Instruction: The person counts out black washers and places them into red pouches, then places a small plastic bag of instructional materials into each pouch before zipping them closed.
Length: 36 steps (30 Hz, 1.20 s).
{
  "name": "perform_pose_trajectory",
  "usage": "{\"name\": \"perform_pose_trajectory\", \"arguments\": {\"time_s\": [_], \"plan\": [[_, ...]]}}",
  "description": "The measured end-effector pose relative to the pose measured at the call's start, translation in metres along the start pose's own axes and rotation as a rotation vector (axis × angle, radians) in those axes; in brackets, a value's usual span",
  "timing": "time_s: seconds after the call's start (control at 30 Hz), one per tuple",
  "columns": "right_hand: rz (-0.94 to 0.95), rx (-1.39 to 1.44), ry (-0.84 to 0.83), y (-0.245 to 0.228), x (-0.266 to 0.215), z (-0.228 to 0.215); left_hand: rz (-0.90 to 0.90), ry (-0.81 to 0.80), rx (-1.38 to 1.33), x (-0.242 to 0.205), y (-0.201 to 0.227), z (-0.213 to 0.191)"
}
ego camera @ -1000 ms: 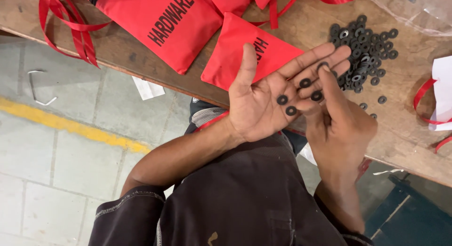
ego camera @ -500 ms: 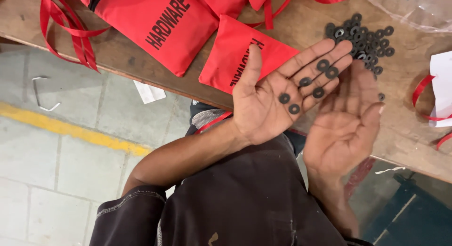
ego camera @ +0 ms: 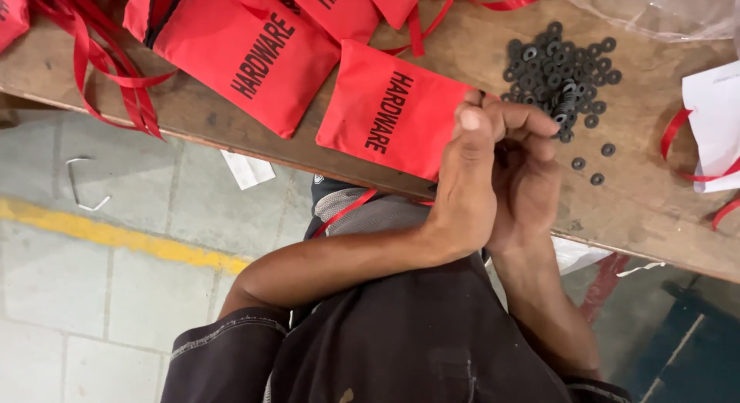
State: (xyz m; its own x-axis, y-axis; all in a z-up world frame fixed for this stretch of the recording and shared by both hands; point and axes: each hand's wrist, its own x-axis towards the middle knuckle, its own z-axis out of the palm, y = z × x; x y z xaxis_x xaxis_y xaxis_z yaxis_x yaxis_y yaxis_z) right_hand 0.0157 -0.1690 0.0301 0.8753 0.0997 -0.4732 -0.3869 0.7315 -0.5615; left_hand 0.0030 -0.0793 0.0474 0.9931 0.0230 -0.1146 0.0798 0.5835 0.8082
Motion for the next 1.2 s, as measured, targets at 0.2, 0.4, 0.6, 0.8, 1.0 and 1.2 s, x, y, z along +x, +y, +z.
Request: {"name": "perform_pose_trajectory", "arguments": {"time_s": [0.2,0.4,0.6,0.8,1.0,1.2], "plan": [[0.0,0.064,-0.167,-0.003,-0.006,0.009,0.197,-0.095,0.114,0.012,0.047,-0.002],[0.149,0.361,0.099,-0.037,-0.023,-0.011,0.297,-0.014,0.676,0.019,0.057,-0.047],[0.122,0.242,0.179,-0.05,-0.034,-0.015,0.176,-0.19,1.333,0.019,0.037,-0.067],[0.243,0.049,0.045,-0.046,-0.025,0.013,0.253,-0.107,1.338,0.012,0.035,-0.066],[0.307,-0.009,-0.053,-0.052,-0.014,0.037,0.443,0.001,1.394,0.008,0.061,-0.055],[0.372,-0.042,-0.12,-0.048,0.002,0.057,0.541,0.024,1.265,0.01,0.082,-0.051]]}}
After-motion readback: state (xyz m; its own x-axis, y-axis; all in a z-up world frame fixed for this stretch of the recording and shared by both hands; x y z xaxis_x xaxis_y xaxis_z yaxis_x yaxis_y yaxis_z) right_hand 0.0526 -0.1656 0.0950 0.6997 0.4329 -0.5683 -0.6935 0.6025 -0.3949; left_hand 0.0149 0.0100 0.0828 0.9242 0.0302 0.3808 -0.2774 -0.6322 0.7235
